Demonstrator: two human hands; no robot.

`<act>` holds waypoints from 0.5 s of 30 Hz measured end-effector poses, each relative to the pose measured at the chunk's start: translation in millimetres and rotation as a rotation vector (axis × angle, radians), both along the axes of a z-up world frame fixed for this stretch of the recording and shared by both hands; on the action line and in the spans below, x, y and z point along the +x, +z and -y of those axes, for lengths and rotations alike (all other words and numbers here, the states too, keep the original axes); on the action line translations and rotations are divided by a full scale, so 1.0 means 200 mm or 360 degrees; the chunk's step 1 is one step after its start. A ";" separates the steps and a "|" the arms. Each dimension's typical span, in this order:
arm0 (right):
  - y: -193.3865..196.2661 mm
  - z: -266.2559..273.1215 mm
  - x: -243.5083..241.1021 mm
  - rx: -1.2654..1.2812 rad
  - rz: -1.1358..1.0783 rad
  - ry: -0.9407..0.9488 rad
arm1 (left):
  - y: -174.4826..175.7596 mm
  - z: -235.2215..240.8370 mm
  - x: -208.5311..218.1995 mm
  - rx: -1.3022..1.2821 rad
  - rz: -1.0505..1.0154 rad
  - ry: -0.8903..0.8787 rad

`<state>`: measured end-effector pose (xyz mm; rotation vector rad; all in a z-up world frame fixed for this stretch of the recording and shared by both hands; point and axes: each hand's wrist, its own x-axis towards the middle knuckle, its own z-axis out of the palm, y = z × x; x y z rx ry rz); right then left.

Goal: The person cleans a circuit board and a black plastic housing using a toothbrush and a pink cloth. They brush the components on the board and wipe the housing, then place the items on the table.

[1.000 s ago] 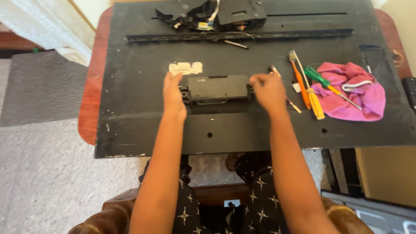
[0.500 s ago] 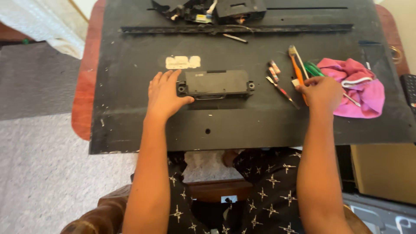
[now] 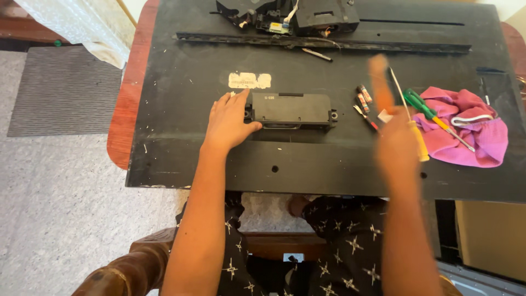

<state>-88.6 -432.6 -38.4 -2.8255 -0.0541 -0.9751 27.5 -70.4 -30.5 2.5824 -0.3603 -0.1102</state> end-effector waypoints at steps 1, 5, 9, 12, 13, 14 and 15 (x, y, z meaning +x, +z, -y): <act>0.00 -0.16 0.00 -0.0096 -0.0415 -0.0170 | -0.01 0.00 0.00 0.0002 0.0019 0.0008; -0.02 -0.80 -0.15 0.0491 -0.0905 0.0199 | -0.06 0.02 0.02 0.0033 0.0094 -0.0002; 0.09 -0.87 -0.11 0.0455 -0.1018 0.0164 | -0.06 0.03 0.00 0.0083 0.0035 -0.0023; 0.21 -0.67 -0.09 0.0458 -0.1062 -0.0084 | -0.04 0.01 0.01 0.0084 0.0039 -0.0008; 0.23 -0.61 -0.11 0.0516 -0.1037 -0.0173 | -0.04 0.00 0.00 0.0069 0.0042 -0.0007; 0.24 -0.56 -0.11 0.0542 -0.1000 -0.0173 | -0.04 0.00 0.00 0.0054 0.0046 -0.0007; 0.24 -0.53 -0.11 0.0569 -0.0960 -0.0176 | -0.04 0.00 -0.01 0.0039 0.0051 -0.0010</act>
